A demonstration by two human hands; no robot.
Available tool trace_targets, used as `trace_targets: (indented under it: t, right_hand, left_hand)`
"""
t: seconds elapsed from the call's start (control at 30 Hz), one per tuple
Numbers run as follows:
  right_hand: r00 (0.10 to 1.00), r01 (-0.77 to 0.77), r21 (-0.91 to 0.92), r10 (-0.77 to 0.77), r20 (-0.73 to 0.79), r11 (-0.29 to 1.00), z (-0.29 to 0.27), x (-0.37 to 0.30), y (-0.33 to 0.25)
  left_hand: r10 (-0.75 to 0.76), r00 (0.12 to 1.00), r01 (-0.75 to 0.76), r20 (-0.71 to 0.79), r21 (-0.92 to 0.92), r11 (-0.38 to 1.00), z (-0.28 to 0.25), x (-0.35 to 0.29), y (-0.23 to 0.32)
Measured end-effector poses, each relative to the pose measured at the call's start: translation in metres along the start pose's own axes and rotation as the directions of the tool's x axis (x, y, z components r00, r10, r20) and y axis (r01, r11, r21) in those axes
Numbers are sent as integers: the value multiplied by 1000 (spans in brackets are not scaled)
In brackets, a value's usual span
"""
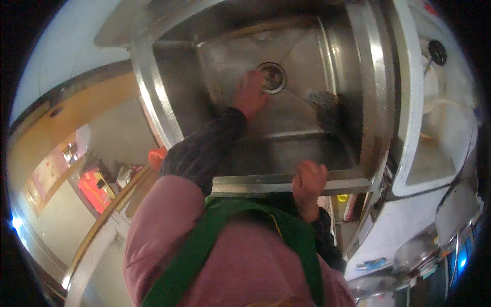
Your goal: The person cleans a gas stove top and a frying pan in a kitchen. They wipe the stove surface with a cloth, then wash the pan in the sink using a scrubber and rinse it under running water. The person also cleans the sink drain area and wipes the sink basin.
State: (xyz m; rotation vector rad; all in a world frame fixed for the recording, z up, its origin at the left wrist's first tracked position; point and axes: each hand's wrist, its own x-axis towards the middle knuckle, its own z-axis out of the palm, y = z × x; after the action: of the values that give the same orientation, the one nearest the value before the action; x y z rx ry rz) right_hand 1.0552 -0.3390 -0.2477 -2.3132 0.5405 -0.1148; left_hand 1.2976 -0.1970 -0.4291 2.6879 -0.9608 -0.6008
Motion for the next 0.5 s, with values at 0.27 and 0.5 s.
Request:
trace_targets:
  t: [0.27,0.5]
  right_hand:
    - [999,-13,44,14,-39,999,-3,4,-1]
    - [999,-12,75,15,-44,997,-3,9,2]
  left_hand:
    - [-134,981,89,-141,-286,954,41,12,39]
    - [727,675,-680,126,-276,679,22,73,129]
